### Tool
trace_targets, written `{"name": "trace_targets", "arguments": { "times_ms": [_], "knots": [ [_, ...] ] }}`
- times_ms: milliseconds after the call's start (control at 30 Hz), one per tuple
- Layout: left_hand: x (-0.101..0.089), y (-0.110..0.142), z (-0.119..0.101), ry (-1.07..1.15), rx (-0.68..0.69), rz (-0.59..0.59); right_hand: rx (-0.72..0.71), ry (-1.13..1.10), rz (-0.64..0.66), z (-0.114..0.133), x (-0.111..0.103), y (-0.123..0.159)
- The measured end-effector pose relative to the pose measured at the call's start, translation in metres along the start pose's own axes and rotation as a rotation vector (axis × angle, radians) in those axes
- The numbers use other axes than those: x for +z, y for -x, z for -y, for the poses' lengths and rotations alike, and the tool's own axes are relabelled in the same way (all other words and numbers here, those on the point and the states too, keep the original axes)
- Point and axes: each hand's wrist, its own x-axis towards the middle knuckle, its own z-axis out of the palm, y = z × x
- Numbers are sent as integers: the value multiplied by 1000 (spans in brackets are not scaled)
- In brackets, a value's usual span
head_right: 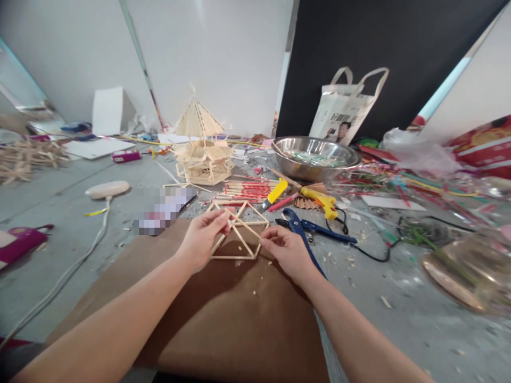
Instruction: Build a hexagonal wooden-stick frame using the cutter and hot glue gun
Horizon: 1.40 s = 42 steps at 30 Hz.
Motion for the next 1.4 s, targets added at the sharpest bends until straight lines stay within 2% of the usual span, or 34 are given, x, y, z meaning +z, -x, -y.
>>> {"name": "trace_targets", "arguments": {
  "times_ms": [167, 433, 633, 767, 867, 967, 1000, 1067, 1200, 1300, 1400],
  "knots": [
    [4, 3, 4, 24, 3, 14, -57, 23, 54, -1, 4, 2],
    [2, 3, 5, 57, -28, 53, -75, 83, 43, -1, 5, 2],
    [-2, 1, 4, -29, -34, 79, -116, 157, -7, -2, -1, -1],
    [-1, 2, 5, 64, -36, 128, -135, 212, 28, -3, 1, 0],
    [0, 4, 4, 164, -5, 120, -215, 393, 31, 0, -2, 0],
    [-1, 4, 2, 178, 76, 86, -281, 769, -132, 3, -15, -2],
    [-2, 5, 1, 148, 100, 82, -258, 901, -186, 3, -22, -4],
    [-2, 6, 0, 42, 139, 91, -120, 1106, -220, -1, -38, -7],
    [-2, 9, -1, -239, 234, 70, 182, 1275, -135, -18, -65, -12],
    [-2, 10, -1, -432, 365, 74, 198, 1287, -96, -26, -77, -15],
    [-3, 10, 1, -533, 445, 142, 152, 1314, -78, -26, -79, -16]
  ]
}}
